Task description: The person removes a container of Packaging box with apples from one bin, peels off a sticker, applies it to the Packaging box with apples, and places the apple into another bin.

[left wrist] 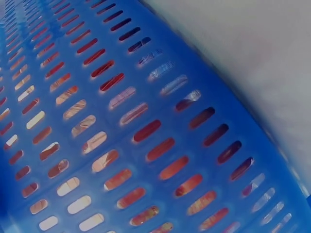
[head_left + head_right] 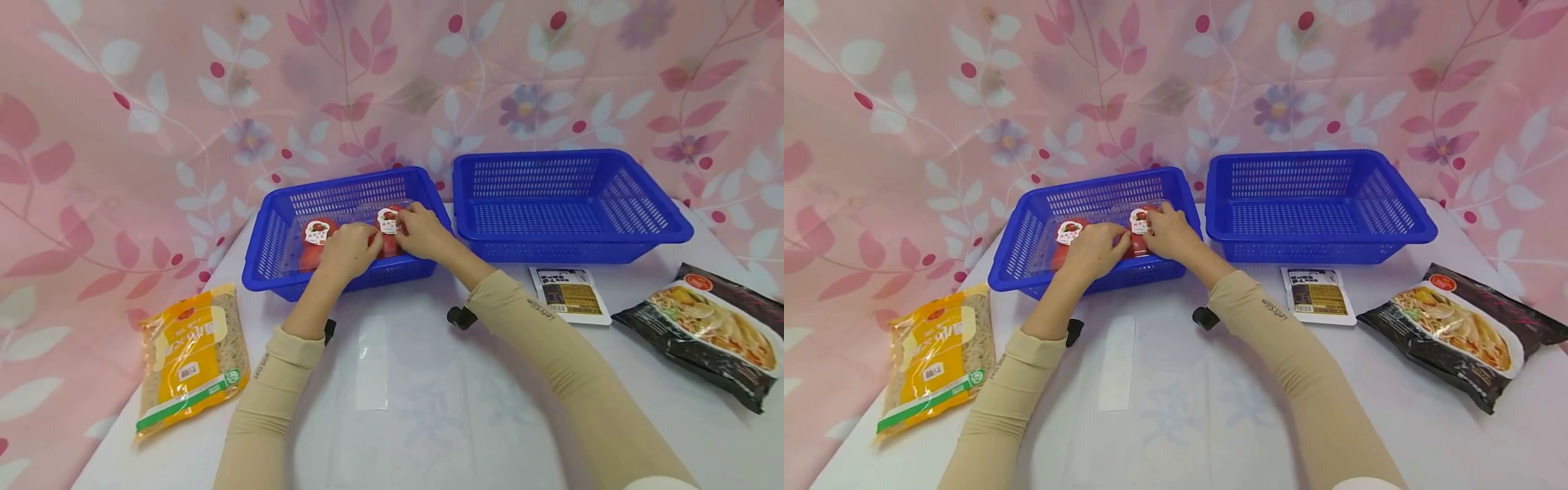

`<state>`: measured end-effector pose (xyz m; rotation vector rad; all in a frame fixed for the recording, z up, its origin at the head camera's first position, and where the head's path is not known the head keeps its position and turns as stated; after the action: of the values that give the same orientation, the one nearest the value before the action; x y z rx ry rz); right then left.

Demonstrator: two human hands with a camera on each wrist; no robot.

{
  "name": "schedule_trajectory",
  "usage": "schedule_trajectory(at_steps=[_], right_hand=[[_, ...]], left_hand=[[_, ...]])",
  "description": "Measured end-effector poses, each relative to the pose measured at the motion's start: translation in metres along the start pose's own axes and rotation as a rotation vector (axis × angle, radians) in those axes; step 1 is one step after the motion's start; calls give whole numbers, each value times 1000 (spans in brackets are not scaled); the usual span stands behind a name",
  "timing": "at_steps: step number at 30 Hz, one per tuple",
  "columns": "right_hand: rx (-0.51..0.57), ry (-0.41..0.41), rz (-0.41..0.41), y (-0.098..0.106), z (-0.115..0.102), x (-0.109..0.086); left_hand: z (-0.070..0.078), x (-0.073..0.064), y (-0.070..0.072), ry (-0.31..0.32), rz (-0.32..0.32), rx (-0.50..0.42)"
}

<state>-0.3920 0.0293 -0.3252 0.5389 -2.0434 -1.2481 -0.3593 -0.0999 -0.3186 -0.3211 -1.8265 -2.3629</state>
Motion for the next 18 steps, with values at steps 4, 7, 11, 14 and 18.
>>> schedule_trajectory(at_steps=[4,7,11,14,18], right_hand=[[-47,47,114,9,-6,-2],[-36,64,178,14,-8,-6],[-8,120,247,19,-11,-15],[0,170,297,24,-13,-21],[-35,191,306,29,-15,-28]], left_hand=[[1,1,7,-39,85,10],[1,-1,9,-53,129,22],[-1,-8,8,-52,158,39],[0,-14,9,-56,183,45],[5,-21,10,-66,169,40]])
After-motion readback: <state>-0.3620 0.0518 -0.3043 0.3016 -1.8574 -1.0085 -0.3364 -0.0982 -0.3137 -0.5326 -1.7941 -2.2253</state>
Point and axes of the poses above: each hand's wrist, its own x-axis towards the middle knuckle, its own y-axis out of the back of the hand, z = x × y, the point moved 5 cm from there along x, towards the middle knuckle, and after that the axes turned 15 degrees about y, right-handed, at the moved point
